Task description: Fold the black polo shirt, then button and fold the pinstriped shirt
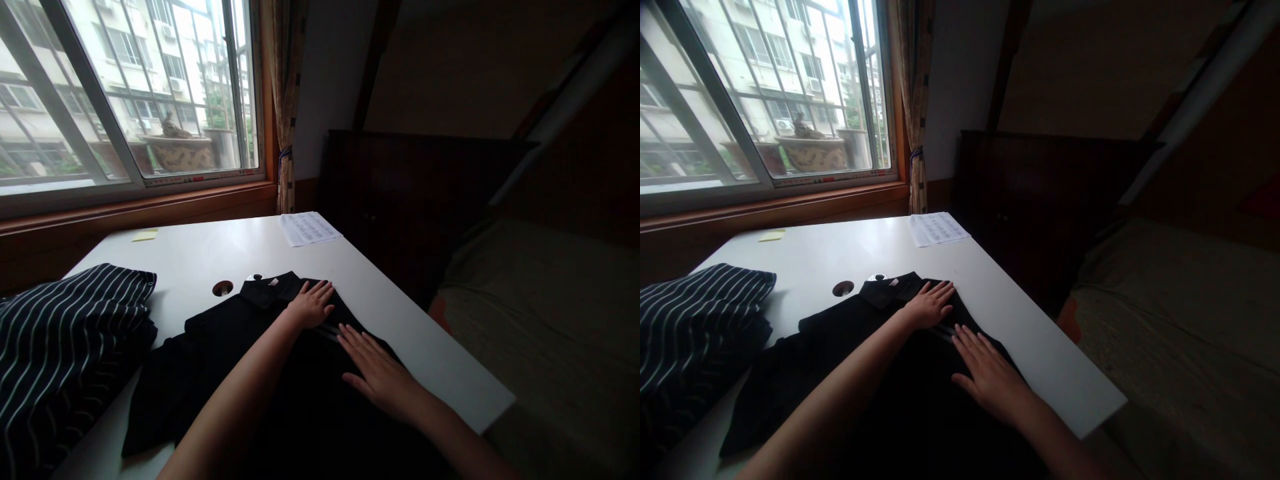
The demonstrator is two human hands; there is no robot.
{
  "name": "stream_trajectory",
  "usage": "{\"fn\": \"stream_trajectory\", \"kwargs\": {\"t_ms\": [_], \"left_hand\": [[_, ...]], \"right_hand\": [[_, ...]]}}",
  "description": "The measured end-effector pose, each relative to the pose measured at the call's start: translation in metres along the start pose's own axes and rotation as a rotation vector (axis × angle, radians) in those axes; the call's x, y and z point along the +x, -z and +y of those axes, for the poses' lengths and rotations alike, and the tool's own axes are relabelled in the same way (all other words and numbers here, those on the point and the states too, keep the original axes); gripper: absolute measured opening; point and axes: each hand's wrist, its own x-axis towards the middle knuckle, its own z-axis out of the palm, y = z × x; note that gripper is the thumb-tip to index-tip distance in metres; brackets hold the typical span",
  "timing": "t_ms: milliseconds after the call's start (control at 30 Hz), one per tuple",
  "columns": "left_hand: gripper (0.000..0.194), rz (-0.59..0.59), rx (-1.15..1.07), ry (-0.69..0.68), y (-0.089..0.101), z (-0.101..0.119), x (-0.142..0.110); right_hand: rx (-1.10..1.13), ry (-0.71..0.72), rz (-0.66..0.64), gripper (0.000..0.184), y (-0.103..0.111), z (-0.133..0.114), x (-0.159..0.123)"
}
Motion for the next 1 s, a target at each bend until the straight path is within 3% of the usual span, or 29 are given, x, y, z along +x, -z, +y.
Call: {"fn": "stream_trajectory", "kwargs": {"t_ms": [233, 400, 600, 700, 833, 1000], "left_hand": [[0.050, 0.074, -0.055, 0.145, -0.004, -0.007, 0.010], [0.059, 0.167, -0.107, 0.225, 0.008, -0.004, 0.003], [0.054, 0.230, -0.088, 0.205, 0.026, 0.028, -0.049], [0.042, 0.177, -0.032, 0.093, 0.028, 0.049, -0.083], [0.044, 0.106, 0.040, 0.022, 0.023, 0.067, -0.114], [0.053, 0.058, 0.057, 0.010, 0.020, 0.071, -0.127]], "right_hand": [[0.059, 0.001, 0.004, 0.071, 0.005, -0.003, -0.011], [0.079, -0.021, -0.032, 0.067, 0.011, -0.005, -0.011], [0.035, -0.032, 0.125, 0.055, 0.012, 0.004, 0.011], [-0.024, -0.035, 0.197, 0.053, 0.006, 0.013, 0.037], [-0.070, -0.053, 0.190, 0.054, -0.003, 0.019, 0.078], [-0.083, -0.092, 0.138, 0.067, -0.008, 0.024, 0.110]]}}
